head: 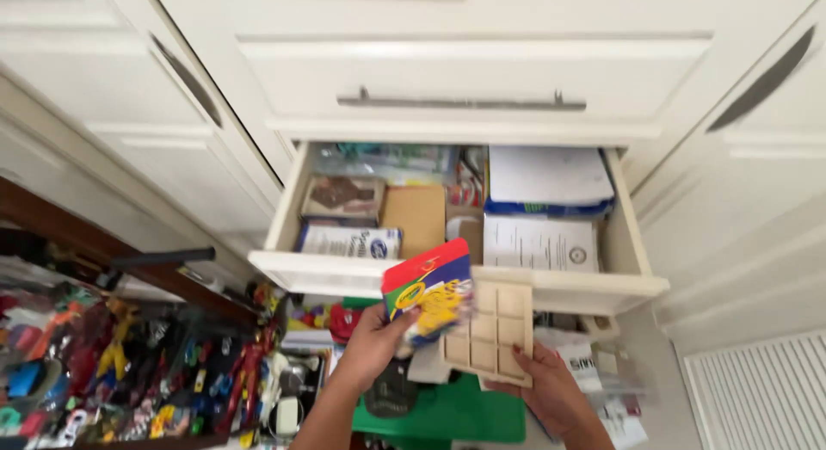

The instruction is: Searching through and organizing various items in desk and closet drawers.

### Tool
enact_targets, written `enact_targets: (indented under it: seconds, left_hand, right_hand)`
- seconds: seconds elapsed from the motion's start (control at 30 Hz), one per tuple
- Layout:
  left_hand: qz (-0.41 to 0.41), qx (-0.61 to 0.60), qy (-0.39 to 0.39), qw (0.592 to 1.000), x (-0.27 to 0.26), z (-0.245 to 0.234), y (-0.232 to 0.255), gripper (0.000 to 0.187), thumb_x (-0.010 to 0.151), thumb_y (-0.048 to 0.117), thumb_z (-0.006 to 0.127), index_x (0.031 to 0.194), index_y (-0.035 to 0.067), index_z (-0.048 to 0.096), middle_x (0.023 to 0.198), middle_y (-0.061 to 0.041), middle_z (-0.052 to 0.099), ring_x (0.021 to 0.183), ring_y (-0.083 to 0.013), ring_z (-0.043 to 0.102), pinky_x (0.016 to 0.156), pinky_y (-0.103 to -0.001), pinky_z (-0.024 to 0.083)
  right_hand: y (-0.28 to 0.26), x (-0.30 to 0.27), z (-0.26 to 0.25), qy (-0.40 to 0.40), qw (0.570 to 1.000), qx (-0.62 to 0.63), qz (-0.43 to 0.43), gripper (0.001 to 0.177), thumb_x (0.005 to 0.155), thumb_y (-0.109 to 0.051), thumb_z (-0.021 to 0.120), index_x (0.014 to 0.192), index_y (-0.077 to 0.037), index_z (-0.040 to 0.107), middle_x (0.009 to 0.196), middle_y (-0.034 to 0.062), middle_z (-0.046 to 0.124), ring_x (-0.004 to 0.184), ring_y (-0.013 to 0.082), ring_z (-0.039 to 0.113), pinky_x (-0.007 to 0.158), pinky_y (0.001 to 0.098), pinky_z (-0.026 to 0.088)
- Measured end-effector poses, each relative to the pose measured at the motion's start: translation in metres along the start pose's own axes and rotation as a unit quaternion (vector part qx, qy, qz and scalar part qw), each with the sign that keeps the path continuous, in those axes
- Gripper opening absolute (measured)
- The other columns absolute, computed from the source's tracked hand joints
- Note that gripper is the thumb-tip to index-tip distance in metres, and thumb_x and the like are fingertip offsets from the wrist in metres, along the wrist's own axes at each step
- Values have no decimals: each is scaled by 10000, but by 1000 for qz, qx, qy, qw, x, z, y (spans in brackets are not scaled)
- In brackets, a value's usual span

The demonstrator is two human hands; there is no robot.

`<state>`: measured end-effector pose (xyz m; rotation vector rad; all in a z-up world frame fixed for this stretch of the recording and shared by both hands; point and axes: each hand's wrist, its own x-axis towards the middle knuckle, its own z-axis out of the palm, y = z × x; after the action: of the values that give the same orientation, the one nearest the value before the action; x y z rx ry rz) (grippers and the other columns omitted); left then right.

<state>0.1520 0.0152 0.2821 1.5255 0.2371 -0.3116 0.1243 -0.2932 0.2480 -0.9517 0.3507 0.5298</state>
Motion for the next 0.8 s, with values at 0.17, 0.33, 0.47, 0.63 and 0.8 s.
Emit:
enact_targets:
  seconds: [0.17,0.33,0.47,0.63,0.8]
  left_hand:
    - [98,185,111,971,-57,39,128,454,1019,193,584,1438,32,517,995,-155,765,896,-265,735,810,-341,561]
    - [285,262,204,900,-40,76,120,728,922,39,516,1607,-38,283,1526,-341,457,1412,-503,416,1151,-443,365]
    - [125,371,115,913,-48,78,128,901,931,250,607,1626,-4,95,1697,-264,68,1512,-505,13,1100,-648,85]
    - [316,341,90,881,-9,32,70,789,1014,283,529,1588,-125,173,1629,-395,135,1542,-571,82,1271,-557,128]
    - [287,312,45,905,-16,-16,86,538,1005,272,571,1506,82,520,1627,-244,447,1528,-442,444,1279,-472,322]
  right_hand:
    - [-21,-3,87,61,992,37,-102,465,1018,-190,464,1456,-36,478,1364,153,622,1204,360,632,938,555,564]
    - [-8,10,155,-11,977,125,-171,504,1008,-197,465,1493,-77,397,1433,82,540,1306,273,557,1009,502,513]
    - [-11,21,166,-100,963,154,-199,502,1051,-299,449,1499,-73,425,1424,115,575,1279,257,570,1059,429,479]
    - [-10,41,161,-127,960,84,-234,455,1062,-198,506,1495,-69,449,1378,102,607,1227,220,595,1028,403,504]
    - [-21,31,183,-62,980,-38,-184,499,990,-47,553,1464,-136,427,1304,60,621,1144,192,634,914,445,586]
